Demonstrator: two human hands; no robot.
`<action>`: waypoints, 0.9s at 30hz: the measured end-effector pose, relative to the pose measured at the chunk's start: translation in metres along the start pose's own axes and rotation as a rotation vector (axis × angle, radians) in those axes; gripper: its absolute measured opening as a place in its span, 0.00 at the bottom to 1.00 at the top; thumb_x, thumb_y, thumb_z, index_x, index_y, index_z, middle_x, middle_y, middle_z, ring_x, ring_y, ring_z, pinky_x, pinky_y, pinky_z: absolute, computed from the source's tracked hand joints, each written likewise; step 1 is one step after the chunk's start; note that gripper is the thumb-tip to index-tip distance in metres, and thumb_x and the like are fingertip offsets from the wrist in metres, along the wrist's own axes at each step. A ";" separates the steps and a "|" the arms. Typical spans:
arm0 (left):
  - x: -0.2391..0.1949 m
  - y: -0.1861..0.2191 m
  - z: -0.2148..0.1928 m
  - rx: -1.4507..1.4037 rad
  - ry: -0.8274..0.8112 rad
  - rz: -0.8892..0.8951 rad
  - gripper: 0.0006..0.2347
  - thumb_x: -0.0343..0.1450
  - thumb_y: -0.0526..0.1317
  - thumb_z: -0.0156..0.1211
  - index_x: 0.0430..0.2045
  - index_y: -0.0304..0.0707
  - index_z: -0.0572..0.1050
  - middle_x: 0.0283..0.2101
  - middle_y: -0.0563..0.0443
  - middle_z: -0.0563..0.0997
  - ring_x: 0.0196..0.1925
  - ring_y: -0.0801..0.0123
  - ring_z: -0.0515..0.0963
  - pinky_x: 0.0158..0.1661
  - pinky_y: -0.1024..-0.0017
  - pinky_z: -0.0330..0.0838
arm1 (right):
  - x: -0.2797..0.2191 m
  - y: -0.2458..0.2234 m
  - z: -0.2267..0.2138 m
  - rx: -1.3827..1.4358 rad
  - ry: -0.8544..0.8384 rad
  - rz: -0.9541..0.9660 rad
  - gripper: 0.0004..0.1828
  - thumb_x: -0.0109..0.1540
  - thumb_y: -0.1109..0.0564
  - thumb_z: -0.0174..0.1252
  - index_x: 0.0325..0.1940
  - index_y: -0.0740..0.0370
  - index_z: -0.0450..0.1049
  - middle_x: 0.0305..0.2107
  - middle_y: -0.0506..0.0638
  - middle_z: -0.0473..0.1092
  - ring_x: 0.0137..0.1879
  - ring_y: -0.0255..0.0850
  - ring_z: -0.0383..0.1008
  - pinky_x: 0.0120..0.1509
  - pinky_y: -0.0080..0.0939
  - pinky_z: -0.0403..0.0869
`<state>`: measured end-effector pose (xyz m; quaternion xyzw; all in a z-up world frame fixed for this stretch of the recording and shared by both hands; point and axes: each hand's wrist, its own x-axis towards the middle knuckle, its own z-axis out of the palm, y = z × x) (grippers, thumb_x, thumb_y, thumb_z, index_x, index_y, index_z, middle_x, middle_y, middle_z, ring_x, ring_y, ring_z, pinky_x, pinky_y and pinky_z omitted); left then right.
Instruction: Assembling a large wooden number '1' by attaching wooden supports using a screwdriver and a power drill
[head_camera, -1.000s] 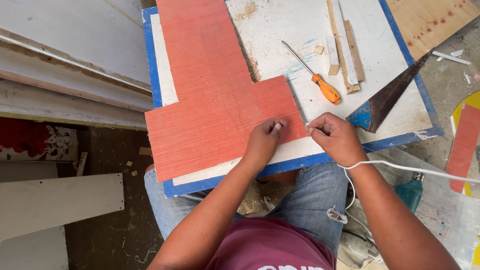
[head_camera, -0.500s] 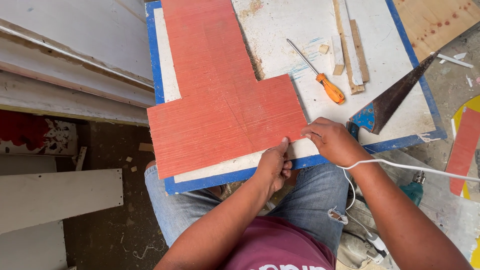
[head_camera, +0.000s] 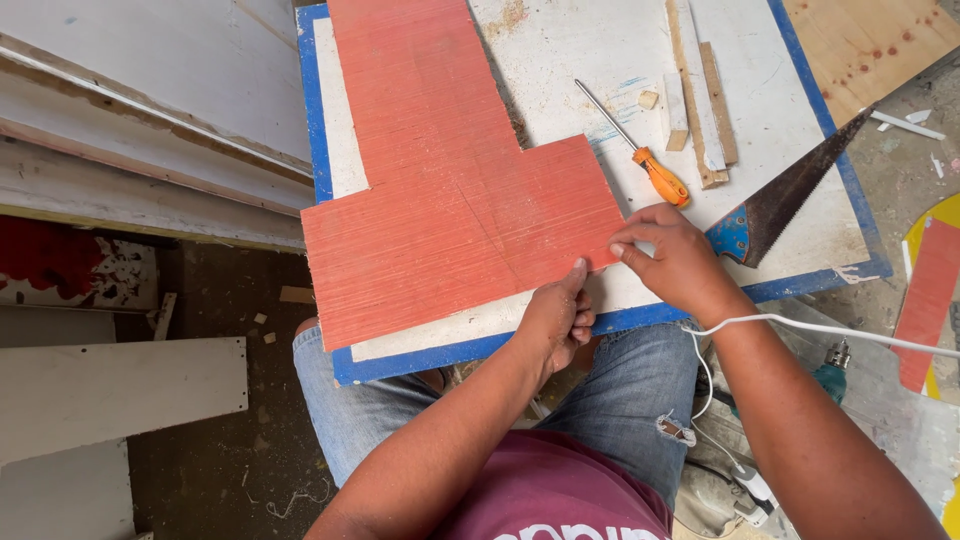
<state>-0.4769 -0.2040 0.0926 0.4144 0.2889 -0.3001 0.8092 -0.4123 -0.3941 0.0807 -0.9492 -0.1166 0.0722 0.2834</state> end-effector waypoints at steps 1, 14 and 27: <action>0.002 0.001 0.001 0.001 -0.001 0.003 0.15 0.79 0.51 0.48 0.26 0.46 0.62 0.25 0.62 0.56 0.22 0.83 0.61 0.21 0.85 0.56 | 0.000 -0.002 -0.002 0.000 0.003 -0.002 0.09 0.66 0.52 0.64 0.47 0.54 0.83 0.49 0.51 0.74 0.54 0.54 0.77 0.53 0.52 0.77; -0.051 -0.032 -0.082 0.443 0.301 0.339 0.11 0.75 0.48 0.58 0.31 0.41 0.79 0.22 0.50 0.69 0.20 0.71 0.68 0.22 0.74 0.64 | 0.005 0.011 0.010 0.213 -0.036 0.246 0.12 0.66 0.53 0.64 0.51 0.59 0.83 0.35 0.57 0.79 0.43 0.49 0.80 0.43 0.48 0.77; -0.097 0.055 -0.193 1.416 0.926 0.160 0.39 0.61 0.53 0.72 0.68 0.45 0.62 0.46 0.34 0.83 0.52 0.41 0.82 0.51 0.48 0.74 | 0.002 0.000 0.007 0.289 -0.066 0.320 0.15 0.67 0.56 0.61 0.54 0.68 0.79 0.51 0.66 0.75 0.57 0.58 0.76 0.54 0.52 0.78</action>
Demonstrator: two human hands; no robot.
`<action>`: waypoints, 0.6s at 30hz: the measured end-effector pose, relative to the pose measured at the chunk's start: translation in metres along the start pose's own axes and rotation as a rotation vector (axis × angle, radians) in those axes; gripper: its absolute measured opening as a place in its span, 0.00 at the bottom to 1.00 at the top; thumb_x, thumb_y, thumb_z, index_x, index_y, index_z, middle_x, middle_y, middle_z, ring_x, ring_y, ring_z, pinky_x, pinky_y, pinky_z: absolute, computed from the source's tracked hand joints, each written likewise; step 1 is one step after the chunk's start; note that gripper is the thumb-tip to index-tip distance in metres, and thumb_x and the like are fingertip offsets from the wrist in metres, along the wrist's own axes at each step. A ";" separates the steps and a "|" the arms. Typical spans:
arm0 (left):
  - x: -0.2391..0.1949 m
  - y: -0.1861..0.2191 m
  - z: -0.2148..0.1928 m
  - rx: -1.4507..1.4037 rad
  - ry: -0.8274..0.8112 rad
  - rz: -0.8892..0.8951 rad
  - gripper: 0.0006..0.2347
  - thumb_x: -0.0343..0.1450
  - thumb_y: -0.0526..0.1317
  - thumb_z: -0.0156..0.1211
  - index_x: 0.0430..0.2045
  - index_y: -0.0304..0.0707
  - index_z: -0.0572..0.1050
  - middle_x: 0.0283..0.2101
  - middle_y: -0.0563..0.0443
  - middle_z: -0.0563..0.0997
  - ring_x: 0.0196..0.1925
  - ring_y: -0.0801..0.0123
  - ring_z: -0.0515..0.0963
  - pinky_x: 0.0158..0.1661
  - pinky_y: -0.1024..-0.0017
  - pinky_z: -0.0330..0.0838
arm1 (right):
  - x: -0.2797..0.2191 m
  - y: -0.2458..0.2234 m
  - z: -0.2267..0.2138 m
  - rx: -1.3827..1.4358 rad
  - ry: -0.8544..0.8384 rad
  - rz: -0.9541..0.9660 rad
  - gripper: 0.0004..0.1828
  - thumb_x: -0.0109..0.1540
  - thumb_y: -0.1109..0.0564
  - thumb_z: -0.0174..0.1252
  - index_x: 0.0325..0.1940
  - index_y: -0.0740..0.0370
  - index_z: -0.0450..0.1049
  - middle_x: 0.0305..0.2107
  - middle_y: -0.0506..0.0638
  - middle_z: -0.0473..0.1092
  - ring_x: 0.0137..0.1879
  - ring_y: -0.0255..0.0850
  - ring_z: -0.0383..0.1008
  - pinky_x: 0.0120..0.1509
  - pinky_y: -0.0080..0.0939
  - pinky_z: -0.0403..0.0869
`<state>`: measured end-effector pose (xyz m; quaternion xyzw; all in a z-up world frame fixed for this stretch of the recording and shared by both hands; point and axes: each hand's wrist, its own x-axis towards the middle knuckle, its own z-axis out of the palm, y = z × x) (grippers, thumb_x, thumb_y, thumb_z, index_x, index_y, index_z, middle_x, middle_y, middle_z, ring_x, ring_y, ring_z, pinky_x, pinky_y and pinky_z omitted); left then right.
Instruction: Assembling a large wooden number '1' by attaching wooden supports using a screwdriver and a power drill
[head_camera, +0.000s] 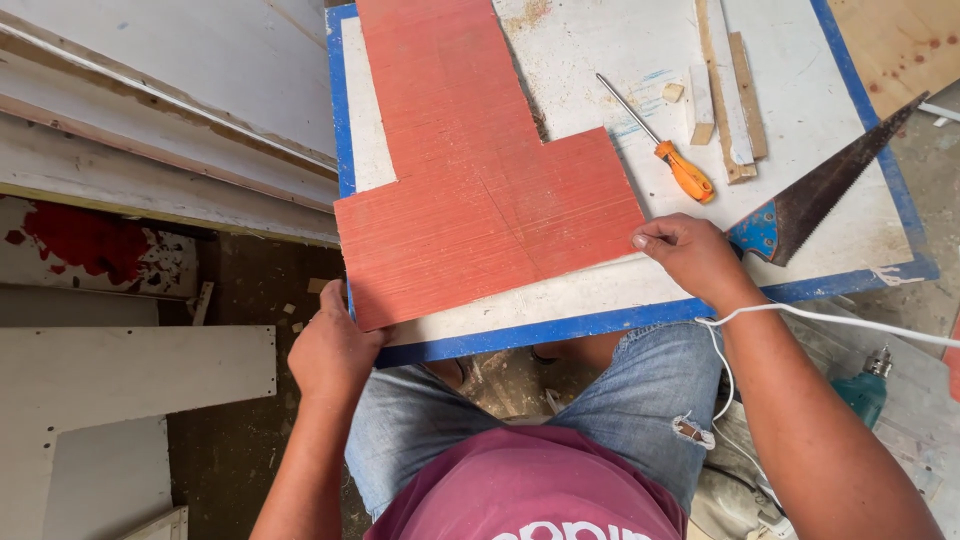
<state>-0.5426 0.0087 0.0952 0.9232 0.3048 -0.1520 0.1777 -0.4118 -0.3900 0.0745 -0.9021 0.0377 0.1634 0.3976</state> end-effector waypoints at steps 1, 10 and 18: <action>0.005 -0.008 0.001 0.003 -0.001 0.000 0.39 0.61 0.53 0.72 0.68 0.45 0.62 0.46 0.34 0.83 0.52 0.41 0.82 0.51 0.48 0.74 | -0.001 -0.002 0.001 0.003 -0.001 0.002 0.15 0.67 0.56 0.61 0.54 0.68 0.79 0.51 0.66 0.75 0.57 0.58 0.76 0.54 0.52 0.78; 0.021 -0.030 0.013 -0.422 0.065 0.107 0.33 0.55 0.42 0.80 0.58 0.44 0.77 0.50 0.38 0.83 0.57 0.40 0.79 0.54 0.48 0.74 | -0.009 -0.008 0.000 0.125 -0.010 0.035 0.16 0.68 0.57 0.59 0.56 0.73 0.76 0.57 0.74 0.68 0.61 0.66 0.71 0.57 0.55 0.76; 0.026 -0.001 -0.020 -0.644 -0.116 0.262 0.33 0.52 0.29 0.74 0.56 0.33 0.76 0.21 0.55 0.64 0.30 0.66 0.67 0.33 0.70 0.65 | 0.006 0.018 -0.010 0.155 0.094 -0.022 0.14 0.70 0.54 0.60 0.56 0.63 0.80 0.41 0.63 0.76 0.49 0.46 0.74 0.50 0.49 0.74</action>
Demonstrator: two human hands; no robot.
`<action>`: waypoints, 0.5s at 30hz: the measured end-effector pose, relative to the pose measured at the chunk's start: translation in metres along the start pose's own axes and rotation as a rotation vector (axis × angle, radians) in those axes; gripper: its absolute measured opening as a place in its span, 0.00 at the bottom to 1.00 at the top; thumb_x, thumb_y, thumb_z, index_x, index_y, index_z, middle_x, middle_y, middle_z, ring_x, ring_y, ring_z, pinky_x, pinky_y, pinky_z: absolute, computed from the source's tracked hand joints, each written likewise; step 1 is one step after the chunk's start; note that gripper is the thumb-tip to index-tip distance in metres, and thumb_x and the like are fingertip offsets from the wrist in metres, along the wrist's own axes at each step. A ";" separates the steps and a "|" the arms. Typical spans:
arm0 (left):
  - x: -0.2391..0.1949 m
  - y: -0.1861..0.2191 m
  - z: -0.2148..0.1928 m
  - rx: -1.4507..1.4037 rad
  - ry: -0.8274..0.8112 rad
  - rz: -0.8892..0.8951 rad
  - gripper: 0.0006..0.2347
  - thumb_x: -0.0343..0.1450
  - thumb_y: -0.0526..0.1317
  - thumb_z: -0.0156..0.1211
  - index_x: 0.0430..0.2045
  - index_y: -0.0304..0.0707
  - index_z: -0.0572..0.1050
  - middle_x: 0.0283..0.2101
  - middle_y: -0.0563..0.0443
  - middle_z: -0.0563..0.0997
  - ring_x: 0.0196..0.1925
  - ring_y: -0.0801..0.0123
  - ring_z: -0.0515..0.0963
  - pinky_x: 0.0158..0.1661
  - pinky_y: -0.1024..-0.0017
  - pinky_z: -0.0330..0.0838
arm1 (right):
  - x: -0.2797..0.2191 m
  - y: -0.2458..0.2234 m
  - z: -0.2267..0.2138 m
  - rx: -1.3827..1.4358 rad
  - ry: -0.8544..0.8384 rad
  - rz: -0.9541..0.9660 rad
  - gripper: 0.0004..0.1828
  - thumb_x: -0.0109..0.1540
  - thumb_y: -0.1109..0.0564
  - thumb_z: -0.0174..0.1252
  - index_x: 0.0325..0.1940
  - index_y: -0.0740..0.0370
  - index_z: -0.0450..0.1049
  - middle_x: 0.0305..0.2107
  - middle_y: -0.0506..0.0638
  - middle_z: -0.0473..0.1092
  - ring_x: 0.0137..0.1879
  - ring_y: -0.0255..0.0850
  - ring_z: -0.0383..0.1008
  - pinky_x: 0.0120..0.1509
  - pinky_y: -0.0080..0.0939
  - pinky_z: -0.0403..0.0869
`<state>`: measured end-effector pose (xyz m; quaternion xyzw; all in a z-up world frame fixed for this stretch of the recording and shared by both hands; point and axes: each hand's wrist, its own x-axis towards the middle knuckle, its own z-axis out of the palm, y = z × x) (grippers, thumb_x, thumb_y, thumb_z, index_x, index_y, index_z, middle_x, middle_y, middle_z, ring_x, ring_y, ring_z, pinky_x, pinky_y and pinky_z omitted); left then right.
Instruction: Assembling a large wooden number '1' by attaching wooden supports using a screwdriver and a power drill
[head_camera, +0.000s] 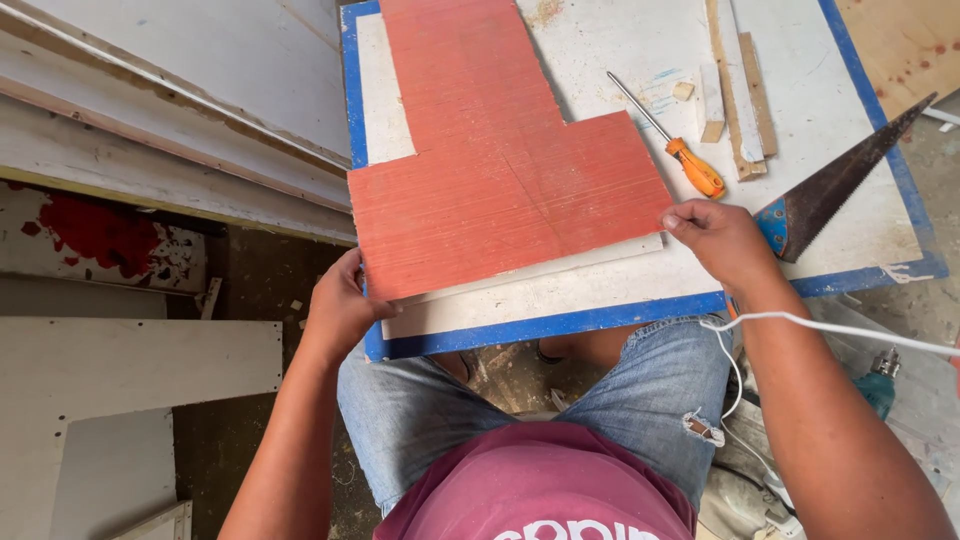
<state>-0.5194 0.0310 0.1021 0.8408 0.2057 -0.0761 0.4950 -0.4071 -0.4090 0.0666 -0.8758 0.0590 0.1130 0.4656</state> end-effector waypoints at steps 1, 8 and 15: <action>0.006 -0.011 0.002 -0.001 0.006 0.000 0.33 0.52 0.29 0.74 0.56 0.33 0.76 0.21 0.55 0.64 0.30 0.66 0.67 0.33 0.70 0.65 | -0.002 0.002 0.002 0.000 -0.003 -0.006 0.14 0.70 0.54 0.60 0.56 0.63 0.80 0.41 0.63 0.76 0.49 0.46 0.74 0.50 0.49 0.74; 0.019 -0.042 0.007 0.053 -0.017 -0.010 0.29 0.54 0.33 0.77 0.52 0.32 0.76 0.31 0.40 0.76 0.39 0.51 0.77 0.39 0.58 0.69 | -0.008 0.008 0.010 0.050 0.017 -0.007 0.12 0.69 0.55 0.63 0.52 0.65 0.81 0.35 0.59 0.75 0.42 0.43 0.71 0.48 0.45 0.72; 0.015 -0.052 0.004 0.109 -0.052 -0.034 0.29 0.60 0.39 0.77 0.56 0.27 0.76 0.36 0.37 0.76 0.40 0.55 0.74 0.39 0.58 0.69 | -0.004 0.022 0.019 0.060 0.033 -0.070 0.13 0.65 0.54 0.67 0.50 0.65 0.82 0.37 0.60 0.76 0.46 0.45 0.76 0.50 0.48 0.74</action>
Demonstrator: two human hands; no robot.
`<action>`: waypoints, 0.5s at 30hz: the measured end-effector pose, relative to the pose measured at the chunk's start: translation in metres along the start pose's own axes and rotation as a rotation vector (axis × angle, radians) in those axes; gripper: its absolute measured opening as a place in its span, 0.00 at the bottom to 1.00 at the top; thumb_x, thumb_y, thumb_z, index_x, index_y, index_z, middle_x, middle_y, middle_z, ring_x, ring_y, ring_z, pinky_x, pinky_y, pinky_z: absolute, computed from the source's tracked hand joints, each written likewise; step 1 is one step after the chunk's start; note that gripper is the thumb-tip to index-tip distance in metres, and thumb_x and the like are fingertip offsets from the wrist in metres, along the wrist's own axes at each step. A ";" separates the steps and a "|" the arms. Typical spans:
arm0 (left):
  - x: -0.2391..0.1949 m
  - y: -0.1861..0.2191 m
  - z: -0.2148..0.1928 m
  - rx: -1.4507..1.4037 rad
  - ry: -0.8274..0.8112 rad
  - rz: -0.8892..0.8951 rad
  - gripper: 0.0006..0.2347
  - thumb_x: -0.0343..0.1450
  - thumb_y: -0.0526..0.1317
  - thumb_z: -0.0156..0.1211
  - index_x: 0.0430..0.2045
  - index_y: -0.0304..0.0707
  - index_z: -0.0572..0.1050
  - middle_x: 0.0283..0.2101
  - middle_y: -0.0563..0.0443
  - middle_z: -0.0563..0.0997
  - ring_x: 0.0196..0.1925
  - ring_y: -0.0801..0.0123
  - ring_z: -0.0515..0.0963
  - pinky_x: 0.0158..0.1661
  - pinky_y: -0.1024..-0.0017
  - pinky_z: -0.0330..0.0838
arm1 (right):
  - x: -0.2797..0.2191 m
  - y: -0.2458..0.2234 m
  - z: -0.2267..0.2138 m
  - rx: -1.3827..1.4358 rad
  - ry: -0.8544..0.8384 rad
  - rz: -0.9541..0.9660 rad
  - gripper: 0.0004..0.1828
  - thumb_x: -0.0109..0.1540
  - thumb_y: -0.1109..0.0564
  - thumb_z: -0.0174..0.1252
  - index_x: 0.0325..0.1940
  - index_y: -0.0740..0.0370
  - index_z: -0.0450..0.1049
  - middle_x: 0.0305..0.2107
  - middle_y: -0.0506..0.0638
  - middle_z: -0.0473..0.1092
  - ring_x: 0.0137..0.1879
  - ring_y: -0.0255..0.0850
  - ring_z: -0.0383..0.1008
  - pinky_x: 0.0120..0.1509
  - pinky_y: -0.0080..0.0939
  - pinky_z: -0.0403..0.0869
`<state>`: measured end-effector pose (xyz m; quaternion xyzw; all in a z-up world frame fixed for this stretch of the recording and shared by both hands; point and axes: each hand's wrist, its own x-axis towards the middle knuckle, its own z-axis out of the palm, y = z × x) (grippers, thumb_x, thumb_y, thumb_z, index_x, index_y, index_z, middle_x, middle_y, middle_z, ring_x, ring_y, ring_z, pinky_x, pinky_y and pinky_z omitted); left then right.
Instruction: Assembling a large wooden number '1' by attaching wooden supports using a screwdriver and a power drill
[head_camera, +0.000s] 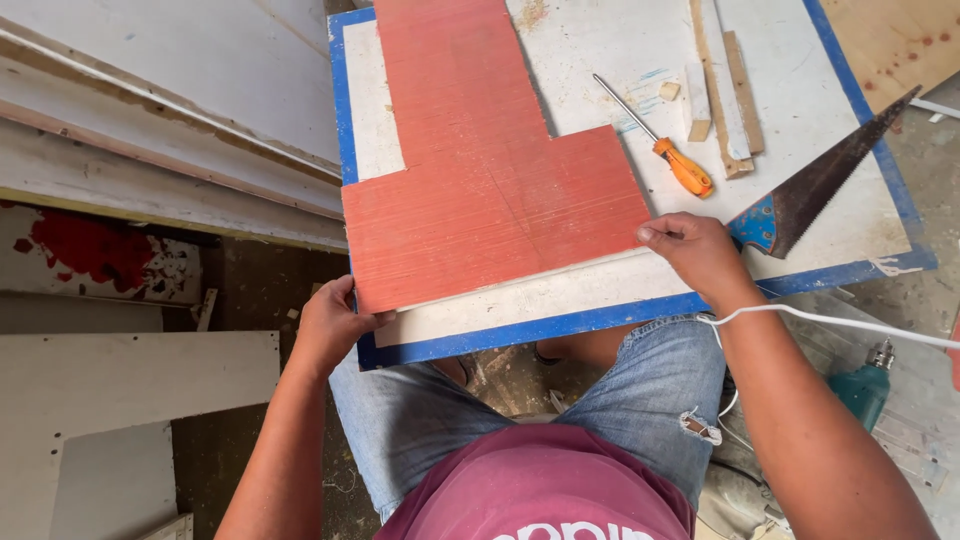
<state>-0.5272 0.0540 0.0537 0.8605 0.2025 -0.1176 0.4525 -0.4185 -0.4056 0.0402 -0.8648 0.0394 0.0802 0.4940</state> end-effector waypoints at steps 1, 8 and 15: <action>-0.001 0.002 0.000 0.000 -0.003 0.002 0.29 0.60 0.39 0.77 0.56 0.27 0.76 0.36 0.37 0.76 0.40 0.55 0.74 0.39 0.58 0.69 | -0.001 -0.003 -0.001 0.000 0.003 0.002 0.13 0.65 0.54 0.67 0.50 0.65 0.82 0.37 0.60 0.76 0.46 0.45 0.76 0.50 0.48 0.74; 0.007 -0.022 0.009 -0.020 -0.004 0.010 0.26 0.55 0.36 0.80 0.48 0.32 0.80 0.40 0.35 0.79 0.49 0.41 0.81 0.48 0.52 0.74 | -0.003 -0.005 0.001 -0.071 -0.010 -0.017 0.12 0.66 0.55 0.67 0.50 0.65 0.82 0.43 0.62 0.76 0.52 0.53 0.77 0.51 0.51 0.75; 0.012 -0.032 0.009 -0.049 0.026 0.020 0.22 0.55 0.37 0.80 0.43 0.35 0.82 0.37 0.39 0.79 0.46 0.47 0.82 0.46 0.56 0.75 | -0.005 -0.021 0.001 -0.151 -0.038 -0.017 0.12 0.66 0.57 0.66 0.50 0.68 0.81 0.47 0.66 0.75 0.55 0.60 0.76 0.53 0.53 0.76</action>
